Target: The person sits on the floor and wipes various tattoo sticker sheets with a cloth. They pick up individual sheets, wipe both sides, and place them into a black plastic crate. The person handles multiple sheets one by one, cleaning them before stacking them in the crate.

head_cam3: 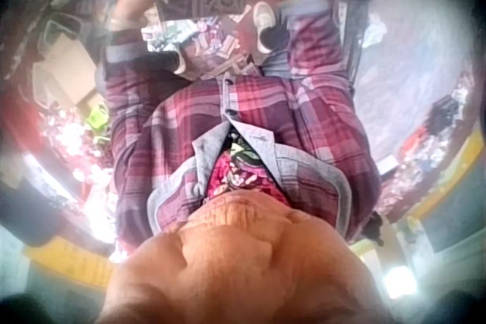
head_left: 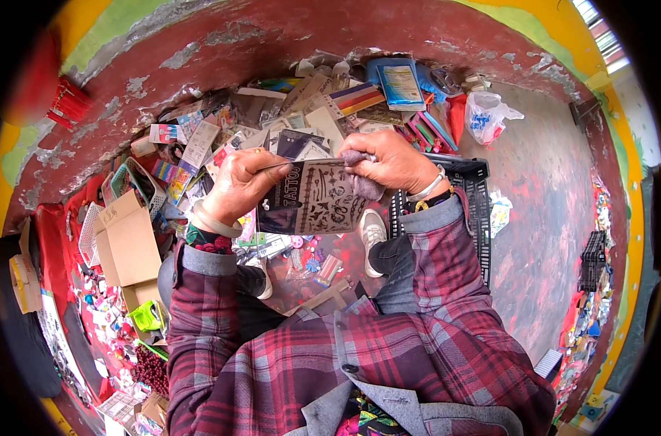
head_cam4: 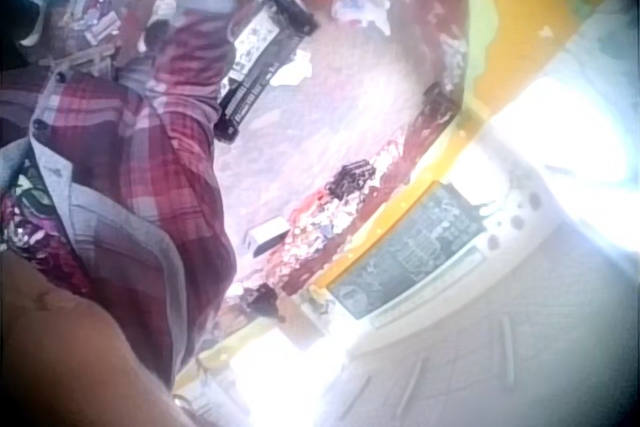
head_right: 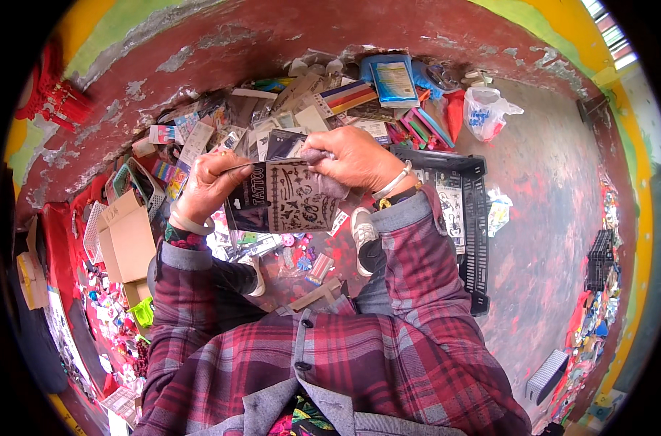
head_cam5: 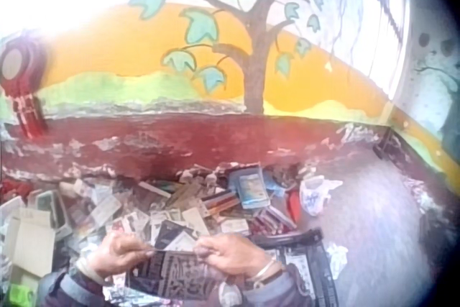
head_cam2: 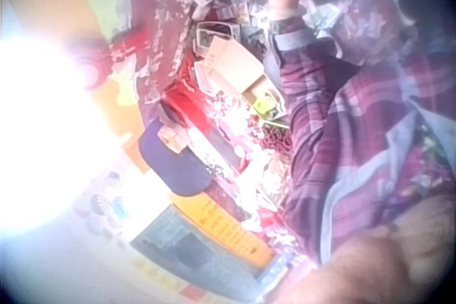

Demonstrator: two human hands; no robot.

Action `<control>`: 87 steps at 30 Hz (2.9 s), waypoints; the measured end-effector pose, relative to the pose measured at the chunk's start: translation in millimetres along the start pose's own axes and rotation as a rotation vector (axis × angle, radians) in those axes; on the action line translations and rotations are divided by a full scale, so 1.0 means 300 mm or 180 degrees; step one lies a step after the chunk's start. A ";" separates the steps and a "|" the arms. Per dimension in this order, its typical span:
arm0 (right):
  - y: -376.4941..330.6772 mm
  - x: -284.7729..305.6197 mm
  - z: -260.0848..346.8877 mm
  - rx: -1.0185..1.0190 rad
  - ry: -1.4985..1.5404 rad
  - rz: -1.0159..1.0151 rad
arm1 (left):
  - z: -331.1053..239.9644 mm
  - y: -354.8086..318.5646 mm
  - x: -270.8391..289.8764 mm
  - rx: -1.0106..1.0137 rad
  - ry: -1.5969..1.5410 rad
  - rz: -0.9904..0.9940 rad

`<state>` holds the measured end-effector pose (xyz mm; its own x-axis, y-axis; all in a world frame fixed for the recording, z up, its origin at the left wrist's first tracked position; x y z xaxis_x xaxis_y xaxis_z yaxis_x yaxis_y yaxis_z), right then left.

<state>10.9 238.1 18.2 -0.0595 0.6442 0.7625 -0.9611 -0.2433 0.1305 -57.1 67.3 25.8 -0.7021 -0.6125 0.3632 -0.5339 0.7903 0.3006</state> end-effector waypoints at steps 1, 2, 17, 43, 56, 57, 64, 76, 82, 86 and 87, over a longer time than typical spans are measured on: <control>-0.001 0.006 0.002 -0.0006 0.0044 0.0000 | 0.006 -0.003 0.003 -0.0002 -0.0015 0.0005; -0.003 0.015 0.007 -0.0012 0.0088 0.0001 | 0.009 -0.005 0.006 -0.0004 -0.0029 0.0010; -0.029 0.077 -0.051 -0.0291 0.0752 -0.0288 | 0.112 -0.040 0.030 0.0720 -0.1032 -0.0359; -0.086 0.146 -0.226 -0.1071 0.3413 -0.1513 | 0.179 -0.096 0.172 0.1015 -0.2294 -0.1456; -0.109 0.167 -0.164 -0.1789 -0.2660 -0.1282 | 0.171 -0.082 0.128 0.1417 -0.2317 -0.1142; -0.114 0.177 -0.159 -0.1663 -0.2677 -0.1545 | 0.169 -0.082 0.123 0.1452 -0.2348 -0.1163; -0.189 0.304 -0.231 -0.1348 0.0646 -0.2837 | 0.181 -0.083 0.094 0.1757 -0.2740 -0.1219; -0.005 0.140 0.084 0.0012 0.2348 -0.1238 | 0.241 -0.077 -0.073 0.2280 -0.2267 -0.0241; 0.007 -0.110 0.258 0.1010 0.0215 0.0322 | 0.231 -0.067 -0.097 0.1960 -0.3362 -0.0448; 0.011 -0.144 0.257 0.1239 0.0292 0.0198 | 0.222 -0.067 -0.100 0.1861 -0.3883 -0.0675; 0.020 -0.131 0.245 0.0969 0.0643 0.0409 | 0.204 -0.057 -0.110 0.1767 -0.4030 -0.0399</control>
<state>27.3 158.0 35.5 -0.2553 0.7170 0.6487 -0.8203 -0.5158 0.2473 -53.6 75.2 -45.3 -0.4214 -0.4827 -0.7678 -0.5303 0.8179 -0.2231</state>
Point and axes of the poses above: each hand's wrist, its own y-axis towards the middle knuckle, its own x-axis out of the back of the hand, z = x × y, the point moved 8 cm from there along y, towards the middle knuckle, and after that the axes turned 10 degrees about -y, right-handed, at the moved point
